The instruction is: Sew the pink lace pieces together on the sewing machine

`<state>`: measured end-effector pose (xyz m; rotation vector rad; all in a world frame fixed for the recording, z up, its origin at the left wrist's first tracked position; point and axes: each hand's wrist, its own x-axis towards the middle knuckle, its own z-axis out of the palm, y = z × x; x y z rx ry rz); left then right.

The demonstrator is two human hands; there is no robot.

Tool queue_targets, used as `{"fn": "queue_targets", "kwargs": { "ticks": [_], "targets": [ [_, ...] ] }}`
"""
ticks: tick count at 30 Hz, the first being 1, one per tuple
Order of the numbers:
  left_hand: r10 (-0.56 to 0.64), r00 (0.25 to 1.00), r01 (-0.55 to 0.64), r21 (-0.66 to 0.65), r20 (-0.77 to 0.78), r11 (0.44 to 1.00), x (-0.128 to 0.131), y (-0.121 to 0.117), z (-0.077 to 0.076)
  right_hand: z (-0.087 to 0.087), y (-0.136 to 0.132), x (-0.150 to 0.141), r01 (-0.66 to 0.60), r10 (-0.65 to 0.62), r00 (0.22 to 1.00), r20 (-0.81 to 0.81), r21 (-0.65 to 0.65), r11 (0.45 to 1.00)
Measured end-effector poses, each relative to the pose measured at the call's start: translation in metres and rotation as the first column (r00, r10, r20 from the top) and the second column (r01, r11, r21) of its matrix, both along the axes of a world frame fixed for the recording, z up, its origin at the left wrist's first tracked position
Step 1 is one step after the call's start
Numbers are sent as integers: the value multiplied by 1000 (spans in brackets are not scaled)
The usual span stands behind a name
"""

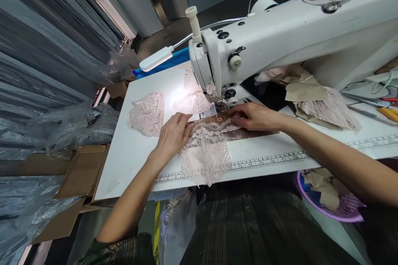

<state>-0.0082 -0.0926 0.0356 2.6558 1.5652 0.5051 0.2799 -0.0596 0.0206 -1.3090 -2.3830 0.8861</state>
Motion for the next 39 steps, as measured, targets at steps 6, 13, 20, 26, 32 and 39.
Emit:
{"fn": "queue_targets", "kwargs": {
  "ticks": [6,13,20,26,32,39],
  "targets": [
    [-502,852,514,-51,149,857,19,26,-3,-15,0,2,164,-171,985,13,230,959],
    [-558,786,599,-102,267,794,33,43,-26,-26,-1,6,153,-116,984,-137,307,939],
    [-387,865,458,-186,320,869,21,37,-23,-22,-12,-7,-98,153,976,-158,311,945],
    [-321,831,493,-334,455,803,21,40,-17,-24,-18,-11,-192,206,978,-8,327,925],
    [-372,839,506,-320,397,801,20,40,-21,-26,-18,-9,-197,214,977,-17,327,924],
    [-421,823,521,-212,382,827,25,36,-14,-16,-26,-24,-146,139,989,45,303,942]
  ]
}}
